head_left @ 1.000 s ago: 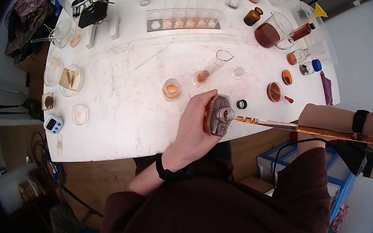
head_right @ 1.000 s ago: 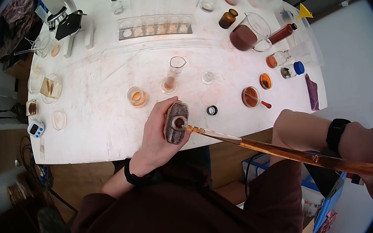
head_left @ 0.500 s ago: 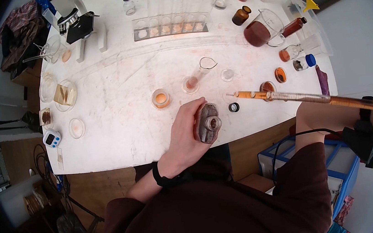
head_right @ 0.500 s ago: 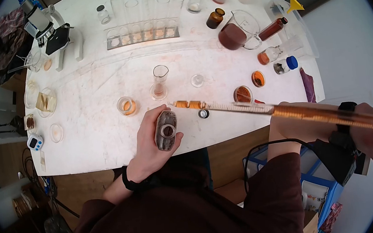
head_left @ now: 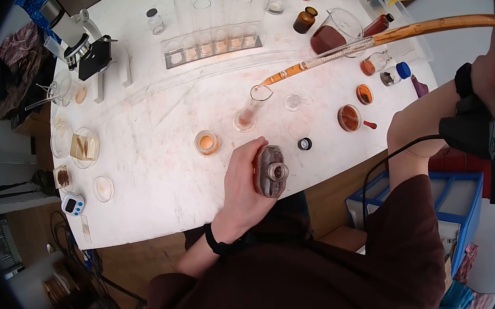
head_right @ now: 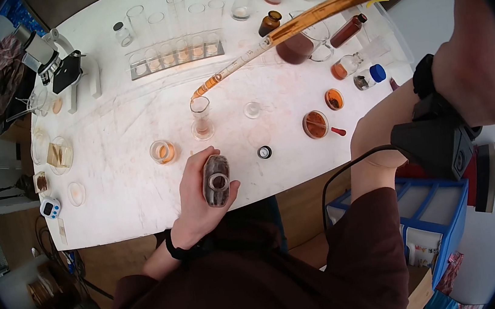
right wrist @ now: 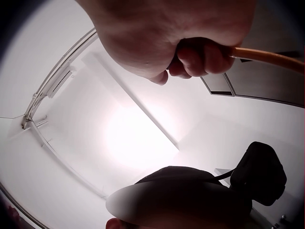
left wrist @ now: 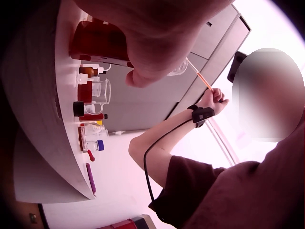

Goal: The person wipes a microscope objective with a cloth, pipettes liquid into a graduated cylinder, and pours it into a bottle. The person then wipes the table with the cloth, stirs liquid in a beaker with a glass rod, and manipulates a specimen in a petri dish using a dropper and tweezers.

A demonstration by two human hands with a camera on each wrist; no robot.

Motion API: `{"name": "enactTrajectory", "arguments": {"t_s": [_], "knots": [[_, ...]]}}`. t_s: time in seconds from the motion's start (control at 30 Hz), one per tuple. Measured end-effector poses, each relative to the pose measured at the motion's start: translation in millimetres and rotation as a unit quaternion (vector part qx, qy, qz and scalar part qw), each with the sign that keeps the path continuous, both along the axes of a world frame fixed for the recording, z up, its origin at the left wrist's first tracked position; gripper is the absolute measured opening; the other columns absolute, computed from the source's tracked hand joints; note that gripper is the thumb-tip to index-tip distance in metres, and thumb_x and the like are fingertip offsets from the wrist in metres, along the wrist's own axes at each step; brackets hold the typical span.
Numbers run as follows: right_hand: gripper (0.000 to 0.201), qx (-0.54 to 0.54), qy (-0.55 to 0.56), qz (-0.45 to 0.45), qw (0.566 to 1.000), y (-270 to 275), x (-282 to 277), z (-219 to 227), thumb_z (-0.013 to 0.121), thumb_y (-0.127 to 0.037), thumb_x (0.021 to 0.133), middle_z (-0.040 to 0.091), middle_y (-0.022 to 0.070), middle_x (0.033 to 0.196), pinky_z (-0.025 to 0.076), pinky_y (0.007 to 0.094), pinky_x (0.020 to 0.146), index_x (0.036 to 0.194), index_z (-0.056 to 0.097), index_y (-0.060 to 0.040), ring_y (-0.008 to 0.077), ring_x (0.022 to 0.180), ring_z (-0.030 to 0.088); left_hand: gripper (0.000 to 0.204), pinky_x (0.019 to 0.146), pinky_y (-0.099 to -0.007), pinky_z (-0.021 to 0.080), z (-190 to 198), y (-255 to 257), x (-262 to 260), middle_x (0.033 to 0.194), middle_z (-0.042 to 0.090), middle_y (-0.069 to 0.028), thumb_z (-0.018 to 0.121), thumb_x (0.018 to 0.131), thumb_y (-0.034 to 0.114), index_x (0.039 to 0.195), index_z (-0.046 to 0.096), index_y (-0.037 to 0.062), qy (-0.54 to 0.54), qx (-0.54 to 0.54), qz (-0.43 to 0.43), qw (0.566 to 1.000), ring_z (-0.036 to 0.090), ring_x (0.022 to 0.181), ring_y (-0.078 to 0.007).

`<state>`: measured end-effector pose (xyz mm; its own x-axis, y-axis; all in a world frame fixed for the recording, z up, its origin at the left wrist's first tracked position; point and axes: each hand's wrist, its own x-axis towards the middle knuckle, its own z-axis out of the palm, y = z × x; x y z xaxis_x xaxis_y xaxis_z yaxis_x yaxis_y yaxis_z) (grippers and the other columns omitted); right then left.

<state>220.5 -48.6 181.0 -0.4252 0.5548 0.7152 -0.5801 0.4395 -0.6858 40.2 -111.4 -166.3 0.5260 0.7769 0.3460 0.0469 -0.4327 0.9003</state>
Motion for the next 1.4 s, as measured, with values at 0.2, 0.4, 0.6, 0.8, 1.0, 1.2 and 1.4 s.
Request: {"name": "enactTrajectory", "arguments": {"t_s": [0.2, 0.4, 0.6, 0.8, 1.0, 1.2, 1.4], "knots": [[0.037, 0.001, -0.019, -0.014, 1.000, 25.8, -84.8, -16.8, 0.061, -0.050, 0.108, 0.047, -0.0070, 0.071, 0.028, 0.0274, 0.053, 0.094, 0.060, -0.0158, 0.0091, 0.055, 0.033, 0.075, 0.094, -0.0397, 0.054, -0.1, -0.6, -0.3, 0.131, 0.062, -0.0177, 0.087, 0.081, 0.005, 0.145, 0.048, 0.0007, 0.003, 0.005, 0.000, 1.000, 0.066, 0.109, -0.0306], [0.037, -0.001, -0.042, -0.025, 0.999, 23.9, -80.1, -11.6, 0.060, -0.050, 0.108, 0.047, -0.0070, 0.071, 0.028, 0.0274, 0.053, 0.095, 0.060, -0.0158, 0.0091, 0.055, 0.033, 0.072, 0.093, -0.0399, 0.054, 1.3, -1.2, 0.0, 0.128, 0.062, -0.0171, 0.086, 0.081, 0.005, 0.143, 0.049, 0.0004, 0.000, 0.005, 0.001, 1.000, 0.066, 0.107, -0.0309], [0.037, 0.003, -0.049, -0.029, 0.998, 23.9, -89.6, -15.0, 0.060, -0.051, 0.109, 0.047, -0.0070, 0.071, 0.028, 0.0275, 0.053, 0.095, 0.060, -0.0158, 0.0092, 0.055, 0.033, 0.071, 0.093, -0.0401, 0.054, 2.0, -1.1, -0.4, 0.128, 0.062, -0.0169, 0.086, 0.082, 0.006, 0.143, 0.050, 0.0004, 0.003, 0.007, 0.003, 1.000, 0.066, 0.108, -0.0307], [0.038, 0.010, -0.053, -0.035, 0.998, 24.7, -106.3, -18.5, 0.059, -0.051, 0.109, 0.047, -0.0070, 0.072, 0.028, 0.0276, 0.053, 0.095, 0.060, -0.0158, 0.0092, 0.055, 0.033, 0.071, 0.094, -0.0404, 0.054, 1.0, -1.8, 0.2, 0.128, 0.062, -0.0173, 0.086, 0.082, 0.006, 0.143, 0.050, 0.0003, -0.001, 0.022, 0.005, 1.000, 0.066, 0.109, -0.0311], [0.038, 0.014, -0.061, -0.042, 0.997, 24.8, -104.8, -17.1, 0.059, -0.052, 0.109, 0.048, -0.0071, 0.072, 0.028, 0.0277, 0.053, 0.096, 0.060, -0.0158, 0.0092, 0.056, 0.033, 0.072, 0.094, -0.0409, 0.055, -0.3, -1.6, -0.5, 0.128, 0.062, -0.0178, 0.086, 0.082, 0.006, 0.143, 0.050, 0.0001, 0.001, 0.022, 0.001, 1.000, 0.066, 0.109, -0.0320], [0.039, 0.014, -0.063, -0.048, 0.997, 26.3, -106.3, -19.9, 0.058, -0.052, 0.109, 0.048, -0.0071, 0.072, 0.028, 0.0277, 0.054, 0.096, 0.060, -0.0157, 0.0092, 0.056, 0.034, 0.071, 0.095, -0.0410, 0.055, -0.6, -1.8, -0.4, 0.128, 0.061, -0.0181, 0.086, 0.081, 0.006, 0.143, 0.050, -0.0001, 0.003, 0.017, -0.004, 1.000, 0.066, 0.110, -0.0325], [0.039, 0.012, -0.065, -0.056, 0.996, 22.6, -102.3, -22.0, 0.058, -0.053, 0.109, 0.048, -0.0071, 0.072, 0.028, 0.0278, 0.054, 0.096, 0.060, -0.0157, 0.0092, 0.056, 0.034, 0.071, 0.095, -0.0414, 0.054, 1.1, -1.7, 0.1, 0.128, 0.062, -0.0183, 0.086, 0.081, 0.006, 0.142, 0.050, 0.0001, 0.006, 0.018, -0.005, 1.000, 0.066, 0.110, -0.0332]]}}
